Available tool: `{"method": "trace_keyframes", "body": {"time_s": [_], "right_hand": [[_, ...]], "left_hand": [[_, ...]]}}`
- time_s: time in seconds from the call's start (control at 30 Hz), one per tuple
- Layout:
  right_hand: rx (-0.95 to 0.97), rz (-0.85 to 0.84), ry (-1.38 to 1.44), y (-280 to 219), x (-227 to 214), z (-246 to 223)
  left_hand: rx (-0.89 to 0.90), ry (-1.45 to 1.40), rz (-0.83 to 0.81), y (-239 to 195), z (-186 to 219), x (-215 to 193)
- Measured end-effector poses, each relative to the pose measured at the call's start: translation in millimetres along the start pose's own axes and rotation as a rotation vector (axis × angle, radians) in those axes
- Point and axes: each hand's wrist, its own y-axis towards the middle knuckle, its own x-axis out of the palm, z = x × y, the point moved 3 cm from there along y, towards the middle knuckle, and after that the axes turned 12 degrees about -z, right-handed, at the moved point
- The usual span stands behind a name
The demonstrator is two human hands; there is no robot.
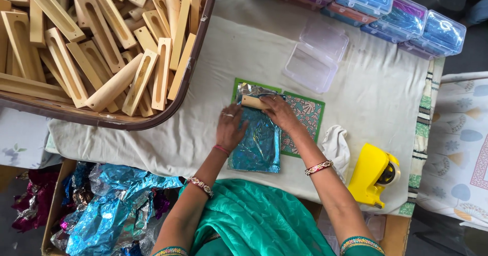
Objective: Cleaning plastic containers with a cloth and placing small objects inside before wrapping the assembly in foil.
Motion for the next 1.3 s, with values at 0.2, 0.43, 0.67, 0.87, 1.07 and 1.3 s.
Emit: {"method": "trace_keyframes", "body": {"time_s": [0.2,0.43,0.67,0.87,1.07,1.3], "right_hand": [[-0.051,0.030,-0.107,-2,-3,-13],[-0.014,0.039,-0.105,2,0,-20],[0.018,0.045,-0.084,2,0,-20],[0.083,0.171,0.008,-12,-19,-8],[0.282,0.294,0.289,-46,-27,46],[0.285,0.114,0.396,-36,-21,47]], "left_hand": [[-0.066,-0.024,0.118,9,-11,-26],[-0.097,-0.114,0.092,33,-31,-9],[-0.087,-0.264,-0.049,69,-33,-13],[-0.155,-0.190,-0.199,83,-39,-14],[-0.144,-0.128,-0.255,85,-40,-13],[-0.151,-0.050,-0.354,91,-38,-15]]}}
